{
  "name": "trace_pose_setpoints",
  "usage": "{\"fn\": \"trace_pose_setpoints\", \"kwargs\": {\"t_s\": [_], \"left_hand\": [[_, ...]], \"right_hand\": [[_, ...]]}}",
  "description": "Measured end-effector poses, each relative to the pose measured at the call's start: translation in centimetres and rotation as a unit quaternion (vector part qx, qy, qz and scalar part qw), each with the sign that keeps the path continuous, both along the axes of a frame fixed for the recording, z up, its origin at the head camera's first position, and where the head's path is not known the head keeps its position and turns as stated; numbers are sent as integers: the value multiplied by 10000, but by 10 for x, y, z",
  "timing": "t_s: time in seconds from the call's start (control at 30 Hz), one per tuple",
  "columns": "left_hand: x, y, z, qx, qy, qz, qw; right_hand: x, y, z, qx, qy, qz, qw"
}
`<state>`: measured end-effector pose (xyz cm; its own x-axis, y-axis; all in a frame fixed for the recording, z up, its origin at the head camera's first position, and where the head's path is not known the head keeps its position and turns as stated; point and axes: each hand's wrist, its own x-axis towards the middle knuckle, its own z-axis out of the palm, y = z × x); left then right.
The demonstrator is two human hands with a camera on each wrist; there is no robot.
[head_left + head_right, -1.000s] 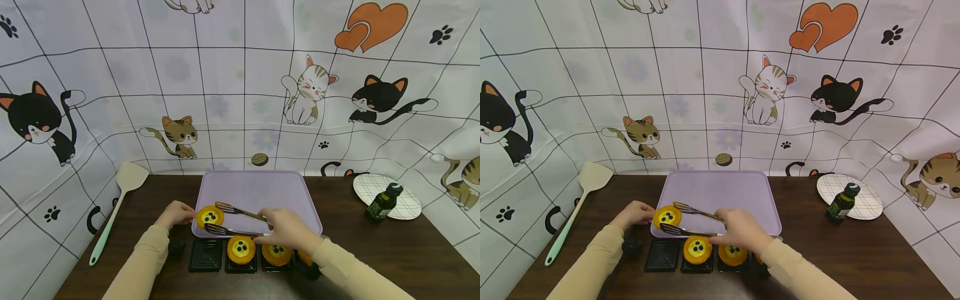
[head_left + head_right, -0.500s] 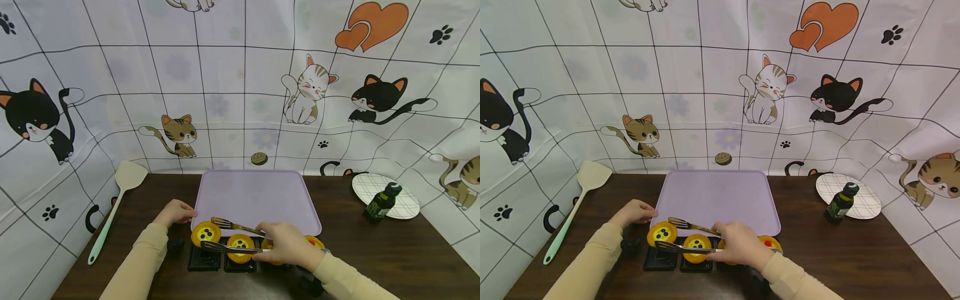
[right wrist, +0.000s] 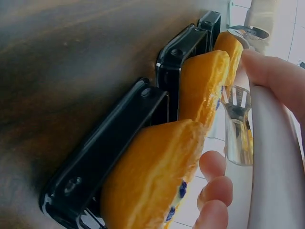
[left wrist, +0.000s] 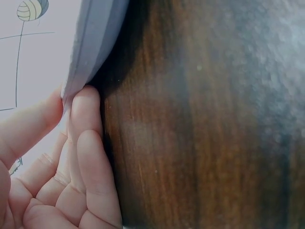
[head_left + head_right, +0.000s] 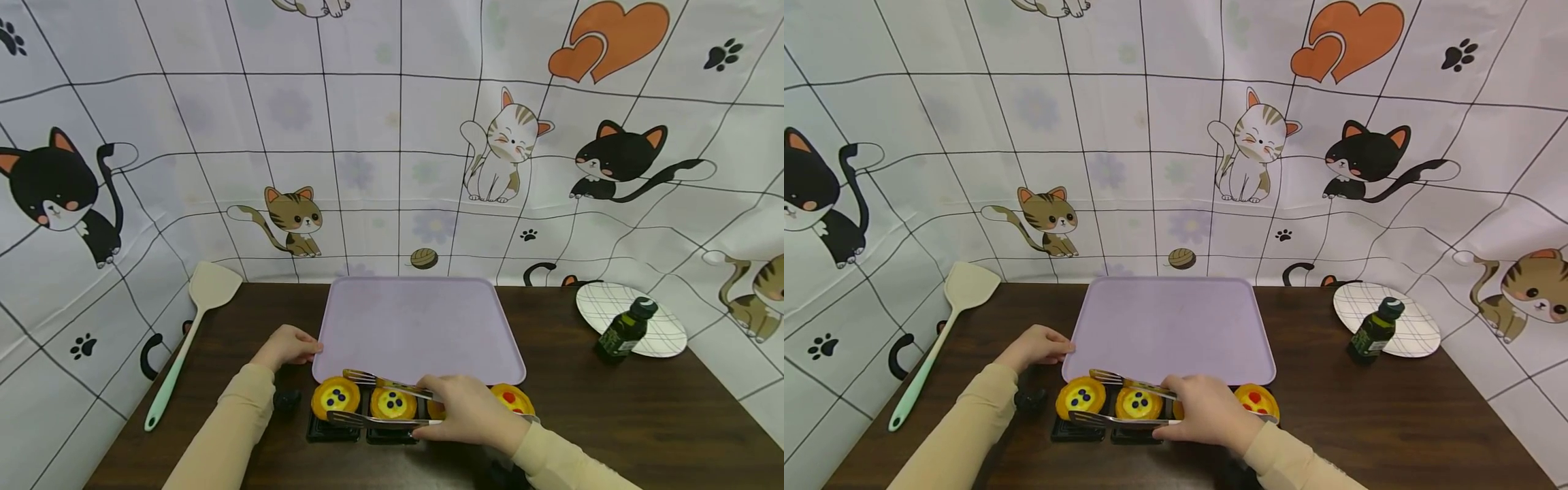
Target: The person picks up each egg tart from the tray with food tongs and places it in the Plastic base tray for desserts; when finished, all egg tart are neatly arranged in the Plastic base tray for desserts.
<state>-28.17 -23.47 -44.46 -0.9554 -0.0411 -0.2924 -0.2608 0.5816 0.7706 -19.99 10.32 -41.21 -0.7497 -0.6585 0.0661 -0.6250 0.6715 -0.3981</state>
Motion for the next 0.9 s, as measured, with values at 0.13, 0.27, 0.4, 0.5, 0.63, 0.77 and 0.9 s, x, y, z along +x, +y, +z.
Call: {"fn": "trace_pose_setpoints", "kwargs": {"t_s": [0.13, 0.27, 0.4, 0.5, 0.63, 0.77, 0.9], "left_hand": [[0, 0, 0, 25, -27, -1, 10000], [-1, 0, 0, 41, -20, -40, 10000], [-1, 0, -1, 53, -12, -41, 10000], [0, 0, -2, 52, -16, 0, 10000], [0, 0, -2, 27, -8, 27, 10000], [0, 0, -3, 22, -5, 49, 10000], [0, 0, -2, 5, 6, 67, 10000]], "right_hand": [[1, 0, 0, -13, 4, 30, 10000], [2, -1, 0, -31, 102, 97, 9999], [3, -3, -2, -32, 252, 158, 9996], [4, -3, -4, 36, 382, 156, 9991], [5, -3, -6, 95, 557, 149, 9983], [6, -2, -6, 149, 706, 143, 9973], [6, -3, -7, 194, 775, 139, 9967]]}}
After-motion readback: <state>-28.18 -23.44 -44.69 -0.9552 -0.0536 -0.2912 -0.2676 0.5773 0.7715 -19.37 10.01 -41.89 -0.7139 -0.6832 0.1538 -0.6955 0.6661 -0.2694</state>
